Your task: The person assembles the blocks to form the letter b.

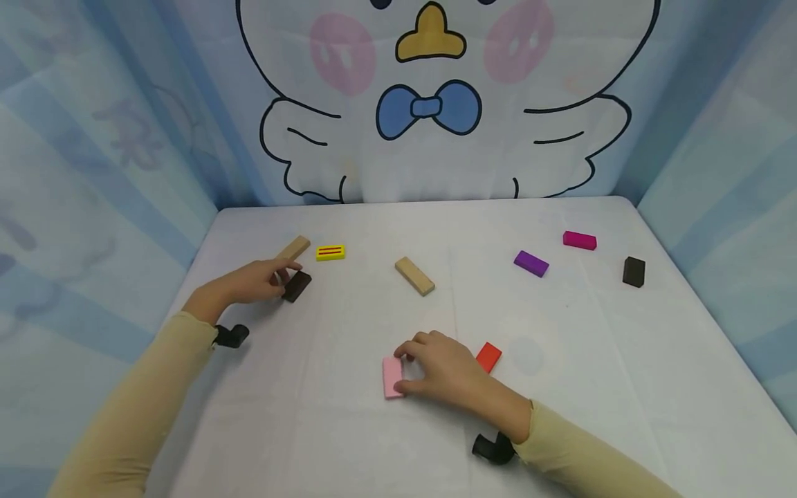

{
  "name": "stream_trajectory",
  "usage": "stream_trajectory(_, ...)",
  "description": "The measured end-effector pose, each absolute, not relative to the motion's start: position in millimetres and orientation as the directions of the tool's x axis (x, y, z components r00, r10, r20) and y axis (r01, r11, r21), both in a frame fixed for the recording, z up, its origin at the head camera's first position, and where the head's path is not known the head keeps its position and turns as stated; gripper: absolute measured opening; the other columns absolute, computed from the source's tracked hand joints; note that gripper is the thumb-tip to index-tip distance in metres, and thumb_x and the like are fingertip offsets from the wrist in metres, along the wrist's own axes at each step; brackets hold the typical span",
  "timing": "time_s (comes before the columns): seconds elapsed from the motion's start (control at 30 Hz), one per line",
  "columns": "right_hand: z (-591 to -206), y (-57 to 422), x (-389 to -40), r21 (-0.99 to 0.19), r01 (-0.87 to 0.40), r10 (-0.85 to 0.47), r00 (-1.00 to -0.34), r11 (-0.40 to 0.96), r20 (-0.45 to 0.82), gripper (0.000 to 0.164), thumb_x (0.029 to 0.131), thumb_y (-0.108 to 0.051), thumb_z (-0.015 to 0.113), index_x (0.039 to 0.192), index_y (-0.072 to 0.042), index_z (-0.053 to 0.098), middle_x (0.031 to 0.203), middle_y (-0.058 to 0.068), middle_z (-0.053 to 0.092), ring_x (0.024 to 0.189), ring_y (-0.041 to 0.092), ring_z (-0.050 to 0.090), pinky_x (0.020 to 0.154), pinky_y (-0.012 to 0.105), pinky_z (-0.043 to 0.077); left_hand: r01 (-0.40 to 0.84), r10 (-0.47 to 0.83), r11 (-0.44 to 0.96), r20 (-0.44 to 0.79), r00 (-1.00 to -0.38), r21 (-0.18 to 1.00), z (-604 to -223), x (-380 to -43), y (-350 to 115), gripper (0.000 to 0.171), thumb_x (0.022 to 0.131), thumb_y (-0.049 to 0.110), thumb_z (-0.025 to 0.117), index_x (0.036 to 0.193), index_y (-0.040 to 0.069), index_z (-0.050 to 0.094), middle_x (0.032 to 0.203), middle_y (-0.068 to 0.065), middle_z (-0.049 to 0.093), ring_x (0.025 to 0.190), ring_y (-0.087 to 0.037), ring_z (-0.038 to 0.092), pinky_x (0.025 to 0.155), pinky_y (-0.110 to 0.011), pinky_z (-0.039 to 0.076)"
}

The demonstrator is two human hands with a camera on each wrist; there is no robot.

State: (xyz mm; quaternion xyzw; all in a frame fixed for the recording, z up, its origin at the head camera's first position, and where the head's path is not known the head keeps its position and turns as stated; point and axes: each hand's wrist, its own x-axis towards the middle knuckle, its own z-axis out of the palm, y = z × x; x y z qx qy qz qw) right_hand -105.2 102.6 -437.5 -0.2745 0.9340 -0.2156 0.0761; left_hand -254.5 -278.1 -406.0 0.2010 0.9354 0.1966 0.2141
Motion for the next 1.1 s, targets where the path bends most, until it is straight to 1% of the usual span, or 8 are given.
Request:
stream_trajectory(0.17, -437, 106, -104, -0.436, -0.439, -0.503, -0.864, 0.786, -0.036, 0.041, 0.083, -0.044, 0.085, 0.114, -0.019, 0.074, 0.099, -0.008, 0.068, 0.093, 0.012, 0.061, 0.076, 0.030, 0.054, 0.291, 0.467, 0.835, -0.323, -0.823, 0.466, -405, -255, -276, 0.056, 0.095, 0.001, 0.056, 0.150, -0.001, 0.047, 0.125, -0.026, 0.063, 0.103, -0.033, 0.063, 0.087, -0.048, 0.054)
stream_trajectory(0.3, -437, 110, -105, -0.444, -0.400, -0.464, -0.885, 0.802, -0.041, 0.042, 0.081, -0.046, 0.086, 0.112, -0.019, 0.074, 0.098, -0.009, 0.067, 0.093, 0.012, 0.060, 0.078, 0.031, 0.054, 0.282, 0.461, 0.835, -0.322, -0.827, 0.472, -406, -255, -274, 0.054, 0.096, 0.001, 0.056, 0.149, -0.001, 0.049, 0.124, -0.024, 0.064, 0.103, -0.031, 0.061, 0.088, -0.046, 0.053)
stream_trajectory(0.6, -439, 115, -108, -0.452, -0.314, -0.390, -0.917, 0.835, -0.083, 0.055, 0.080, -0.050, 0.086, 0.120, -0.018, 0.066, 0.094, -0.007, 0.062, 0.086, 0.012, 0.053, 0.073, 0.030, 0.050, 0.279, 0.473, 0.821, -0.318, -0.822, 0.498, -409, -259, -264, 0.052, 0.097, 0.005, 0.060, 0.148, -0.002, 0.050, 0.120, -0.020, 0.065, 0.100, -0.028, 0.061, 0.085, -0.041, 0.053)
stream_trajectory(0.73, -438, 117, -109, -0.452, -0.294, -0.372, -0.923, 0.842, -0.094, 0.052, 0.080, -0.050, 0.086, 0.116, -0.018, 0.066, 0.091, -0.006, 0.059, 0.083, 0.013, 0.052, 0.071, 0.029, 0.049, 0.278, 0.473, 0.819, -0.317, -0.822, 0.502, -413, -262, -259, 0.051, 0.098, 0.007, 0.063, 0.147, -0.001, 0.052, 0.120, -0.019, 0.066, 0.100, -0.027, 0.062, 0.086, -0.040, 0.054)
stream_trajectory(0.83, -437, 117, -109, -0.454, -0.285, -0.366, -0.925, 0.844, -0.098, 0.048, 0.080, -0.050, 0.086, 0.111, -0.019, 0.067, 0.091, -0.007, 0.059, 0.085, 0.012, 0.052, 0.072, 0.029, 0.049, 0.287, 0.483, 0.812, -0.309, -0.819, 0.508, -413, -262, -254, 0.050, 0.097, 0.008, 0.064, 0.145, -0.003, 0.053, 0.118, -0.018, 0.066, 0.101, -0.028, 0.063, 0.087, -0.041, 0.055)
stream_trajectory(1.0, -438, 119, -109, -0.458, -0.282, -0.363, -0.927, 0.843, -0.096, 0.040, 0.080, -0.049, 0.086, 0.098, -0.020, 0.067, 0.092, -0.009, 0.060, 0.088, 0.011, 0.053, 0.077, 0.029, 0.050, 0.302, 0.497, 0.803, -0.298, -0.815, 0.514, -415, -263, -244, 0.050, 0.097, 0.009, 0.065, 0.144, -0.005, 0.054, 0.116, -0.017, 0.066, 0.102, -0.029, 0.065, 0.087, -0.041, 0.056)
stream_trajectory(1.1, -438, 119, -110, -0.458, -0.275, -0.357, -0.929, 0.845, -0.101, 0.037, 0.080, -0.048, 0.086, 0.092, -0.021, 0.066, 0.089, -0.009, 0.058, 0.086, 0.011, 0.051, 0.076, 0.029, 0.049, 0.297, 0.490, 0.805, -0.295, -0.820, 0.513, -417, -264, -239, 0.050, 0.097, 0.011, 0.067, 0.143, -0.003, 0.055, 0.116, -0.016, 0.067, 0.103, -0.028, 0.064, 0.087, -0.040, 0.056)
